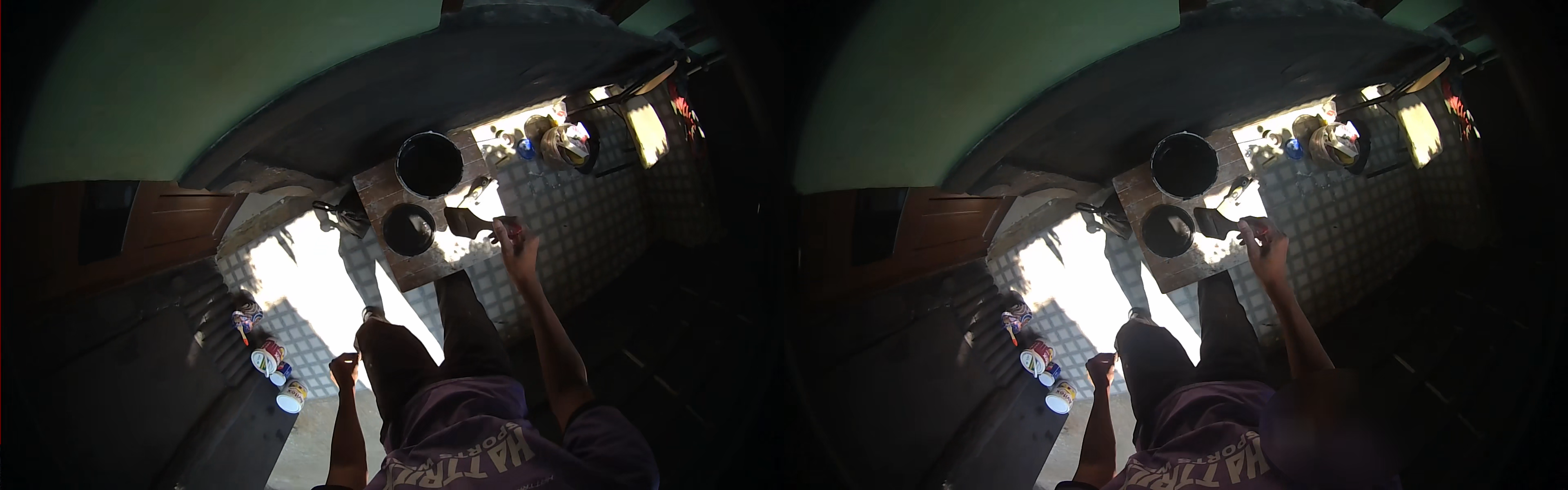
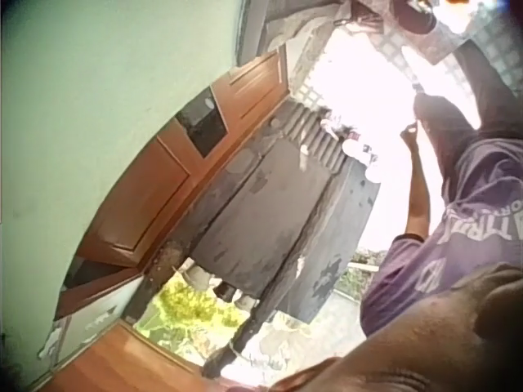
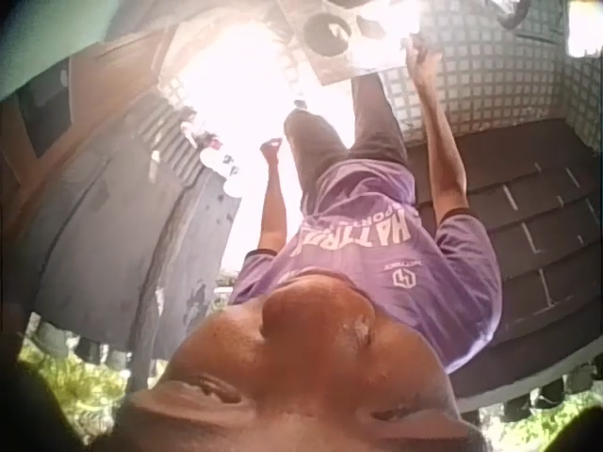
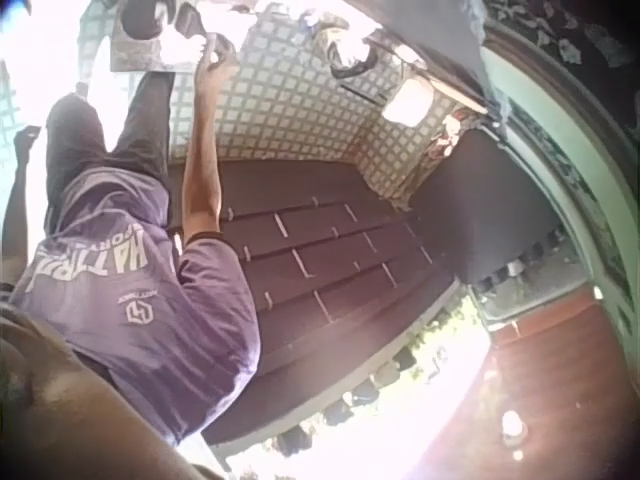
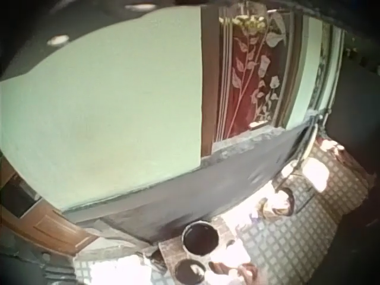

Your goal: Painting a large dark metal gate or flat surface with a paintbrush.

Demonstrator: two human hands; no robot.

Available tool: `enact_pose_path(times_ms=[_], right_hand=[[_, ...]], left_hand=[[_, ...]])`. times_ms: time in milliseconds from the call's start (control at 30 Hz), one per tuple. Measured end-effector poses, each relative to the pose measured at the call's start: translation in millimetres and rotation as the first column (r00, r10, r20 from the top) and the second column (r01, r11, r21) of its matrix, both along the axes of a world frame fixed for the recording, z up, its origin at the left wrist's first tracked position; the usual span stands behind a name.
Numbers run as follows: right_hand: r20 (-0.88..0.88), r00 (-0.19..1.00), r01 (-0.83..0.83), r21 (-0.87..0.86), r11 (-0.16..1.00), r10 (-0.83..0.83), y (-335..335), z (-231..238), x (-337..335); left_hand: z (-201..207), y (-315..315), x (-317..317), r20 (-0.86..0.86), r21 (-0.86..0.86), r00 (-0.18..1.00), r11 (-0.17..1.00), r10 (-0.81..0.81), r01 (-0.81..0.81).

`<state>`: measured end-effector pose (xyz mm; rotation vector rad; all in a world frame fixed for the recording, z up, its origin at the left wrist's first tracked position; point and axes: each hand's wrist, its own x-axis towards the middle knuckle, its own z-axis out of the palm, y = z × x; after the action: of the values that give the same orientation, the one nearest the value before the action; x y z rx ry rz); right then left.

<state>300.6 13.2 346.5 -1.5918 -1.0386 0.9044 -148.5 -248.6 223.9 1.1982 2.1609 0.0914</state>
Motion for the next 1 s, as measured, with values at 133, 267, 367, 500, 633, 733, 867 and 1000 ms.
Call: enact_pose_path(times_ms=[133, 267, 367, 500, 633, 733, 867, 1000], right_hand=[[0.175, 0.971, -0.166, 0.013, 0.986, 0.161, 96, -31, 3], [0.316, 0.901, -0.294, -0.057, 0.954, 0.297, 153, -88, 2], [0.203, 0.915, -0.333, -0.108, 0.937, 0.349, 173, -129, -26], [0.159, 0.895, -0.411, -0.067, 0.909, 0.416, 179, -160, -46], [0.157, 0.895, -0.414, -0.049, 0.909, 0.417, 191, -144, -35], [0.044, 0.857, -0.499, -0.178, 0.848, 0.513, 192, -126, -9], [-0.199, 0.868, -0.487, -0.157, 0.859, 0.455, 206, -110, 17], [0.242, 0.788, -0.567, -0.073, 0.821, 0.566, 219, -130, 5]], left_hand=[[2, 56, 73, 0.350, 0.007, 0.930, 0.992, 0.114, -0.124], [14, 105, 148, 0.471, -0.134, 0.869, 0.986, 0.150, -0.098], [-8, 98, 170, 0.589, -0.273, 0.765, 0.955, 0.259, -0.113], [-35, 66, 185, 0.579, -0.150, 0.809, 0.989, 0.102, -0.018], [-40, 39, 190, 0.539, -0.249, 0.824, 0.968, 0.172, -0.039], [-46, 27, 191, 0.526, -0.316, 0.809, 0.944, 0.262, -0.100], [-52, 30, 197, 0.517, -0.313, 0.797, 0.935, 0.313, -0.165], [-53, 26, 199, 0.501, -0.317, 0.828, 0.944, 0.251, -0.095]])
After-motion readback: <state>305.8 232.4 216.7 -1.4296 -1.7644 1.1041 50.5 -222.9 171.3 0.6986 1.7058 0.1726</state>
